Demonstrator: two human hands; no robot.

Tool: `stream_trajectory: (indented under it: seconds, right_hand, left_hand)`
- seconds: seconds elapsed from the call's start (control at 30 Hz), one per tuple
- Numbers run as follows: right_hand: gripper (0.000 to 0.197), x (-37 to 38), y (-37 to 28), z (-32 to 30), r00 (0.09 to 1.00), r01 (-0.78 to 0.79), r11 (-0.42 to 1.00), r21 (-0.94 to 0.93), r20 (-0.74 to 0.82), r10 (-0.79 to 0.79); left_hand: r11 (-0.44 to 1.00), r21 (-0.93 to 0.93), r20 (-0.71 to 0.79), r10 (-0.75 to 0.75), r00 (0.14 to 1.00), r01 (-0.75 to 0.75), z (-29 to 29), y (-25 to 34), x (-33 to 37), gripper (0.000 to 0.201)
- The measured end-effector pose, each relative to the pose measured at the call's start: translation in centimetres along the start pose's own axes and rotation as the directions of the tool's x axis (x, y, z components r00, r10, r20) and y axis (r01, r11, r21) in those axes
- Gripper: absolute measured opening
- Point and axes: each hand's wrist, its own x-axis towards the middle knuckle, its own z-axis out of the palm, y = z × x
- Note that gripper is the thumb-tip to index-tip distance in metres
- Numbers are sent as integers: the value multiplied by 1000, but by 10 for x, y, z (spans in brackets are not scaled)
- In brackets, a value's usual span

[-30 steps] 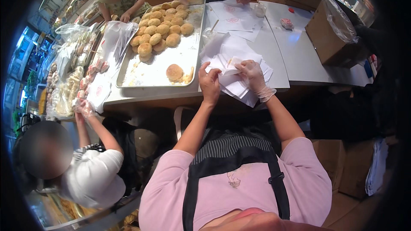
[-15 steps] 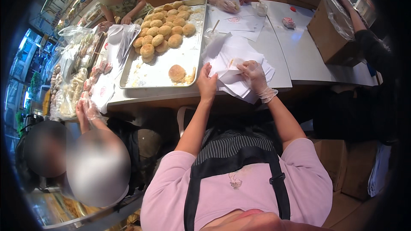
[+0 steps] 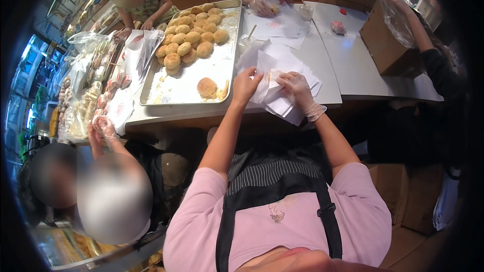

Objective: The person wraps individual round pastries in white paper at a bakery counter. They pick up each pastry, place it on a sheet of paper, fold the paper around it, and set the wrapped item aside. Other workers are visible in the background performing similar tasks.

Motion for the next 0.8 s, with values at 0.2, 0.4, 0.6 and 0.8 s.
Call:
stream_trajectory:
  seconds: [0.2,0.4,0.6,0.8]
  right_hand:
    - [35,9,-3,5,1000,-10,998,64,0,10]
    - [25,4,4,9,997,-65,993,97,-30,68]
    - [23,5,2,13,981,-170,946,277,-41,188]
    - [55,1,-1,16,936,-308,843,440,-19,352]
  left_hand:
    - [917,-356,134,-143,981,183,26,-18,63,34]
    - [937,-165,-33,306,951,-307,30,14,29,10]
    - [854,21,-40,520,853,-520,24,22,-13,12]
    - [748,196,-61,655,753,-634,29,19,-20,13]
